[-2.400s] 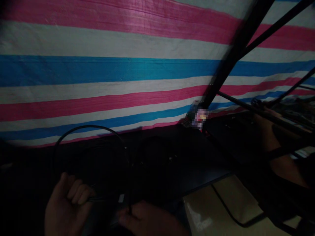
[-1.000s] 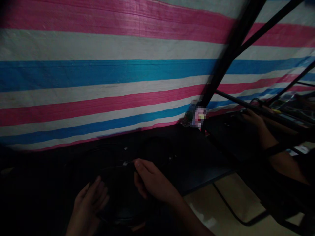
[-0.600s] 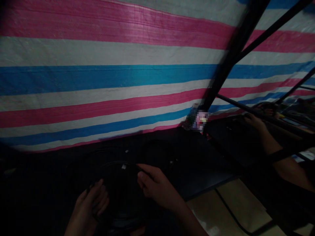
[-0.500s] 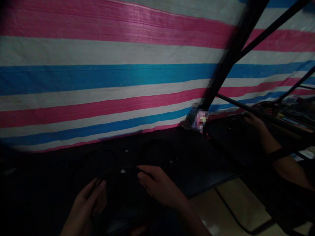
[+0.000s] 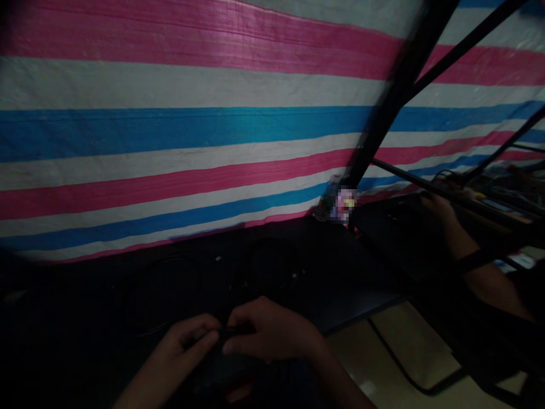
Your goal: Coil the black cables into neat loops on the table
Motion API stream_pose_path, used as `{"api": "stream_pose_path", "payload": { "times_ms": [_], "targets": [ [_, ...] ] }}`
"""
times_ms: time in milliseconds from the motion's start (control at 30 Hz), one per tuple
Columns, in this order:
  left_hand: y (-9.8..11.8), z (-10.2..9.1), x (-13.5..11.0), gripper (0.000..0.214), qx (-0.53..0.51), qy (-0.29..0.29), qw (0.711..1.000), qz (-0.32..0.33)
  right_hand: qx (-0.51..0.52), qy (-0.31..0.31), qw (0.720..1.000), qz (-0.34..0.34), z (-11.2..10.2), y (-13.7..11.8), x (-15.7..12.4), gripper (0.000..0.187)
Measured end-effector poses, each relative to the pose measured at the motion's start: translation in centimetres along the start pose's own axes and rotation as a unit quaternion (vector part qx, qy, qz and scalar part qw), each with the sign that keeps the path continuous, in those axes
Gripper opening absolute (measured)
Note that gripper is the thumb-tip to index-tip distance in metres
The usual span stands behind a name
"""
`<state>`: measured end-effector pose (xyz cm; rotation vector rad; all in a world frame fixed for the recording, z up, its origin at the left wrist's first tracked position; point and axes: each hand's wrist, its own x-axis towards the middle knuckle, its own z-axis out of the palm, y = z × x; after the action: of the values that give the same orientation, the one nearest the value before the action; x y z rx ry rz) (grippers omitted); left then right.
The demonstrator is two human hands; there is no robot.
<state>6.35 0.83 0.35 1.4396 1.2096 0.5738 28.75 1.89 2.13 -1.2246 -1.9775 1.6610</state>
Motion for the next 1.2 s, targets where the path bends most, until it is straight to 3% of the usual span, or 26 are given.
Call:
{"api": "stream_pose_path", "payload": {
  "times_ms": [133,333,433,533,600,667,867,933,1000,1100,1200],
  "targets": [
    [-0.8,-1.3,0.8,0.051,-0.110,0.120,0.985,-0.060,0.124,0.024,0.992,0.015,-0.5,2.0,-0.7,0.021],
    [0.3,-1.7,2.0,0.049,-0.201,0.131,0.968,-0.073,0.223,0.062,0.973,-0.005,1.3,5.8,-0.6,0.039],
    [0.0,-1.3,2.1,0.048,-0.183,0.090,0.977,-0.061,0.217,-0.003,0.975,0.047,2.7,7.5,-1.3,0.051],
    [-1.2,-0.7,1.5,0.053,-0.173,-0.005,0.981,-0.087,0.217,-0.048,0.968,0.114,2.9,7.8,-2.9,0.068],
    [-1.8,-0.2,1.0,0.065,-0.159,-0.076,0.980,-0.095,0.216,-0.017,0.967,0.136,2.0,6.9,-3.9,0.066],
    [-2.0,0.1,0.7,0.069,-0.145,-0.104,0.980,-0.084,0.197,0.006,0.970,0.142,0.7,5.5,-4.6,0.059],
    [-0.3,0.4,0.7,0.041,-0.123,-0.152,0.979,-0.056,0.093,-0.045,0.980,0.169,-0.9,2.3,-4.2,0.042],
    [-0.3,0.2,0.8,0.040,-0.133,-0.124,0.982,-0.058,0.101,-0.038,0.983,0.147,-0.7,2.5,-3.8,0.039],
    [-0.6,-0.3,0.9,0.048,-0.183,-0.056,0.979,-0.067,0.131,0.012,0.986,0.103,-0.6,3.2,-3.5,0.039],
    [-0.8,-1.0,1.3,0.058,-0.301,0.054,0.949,-0.075,0.182,0.107,0.977,0.037,-0.5,4.4,-3.0,0.040],
    [-0.4,-1.2,2.2,0.054,-0.389,0.111,0.913,-0.057,0.244,0.175,0.954,-0.006,-0.3,5.0,-2.2,0.035]
  ]
}}
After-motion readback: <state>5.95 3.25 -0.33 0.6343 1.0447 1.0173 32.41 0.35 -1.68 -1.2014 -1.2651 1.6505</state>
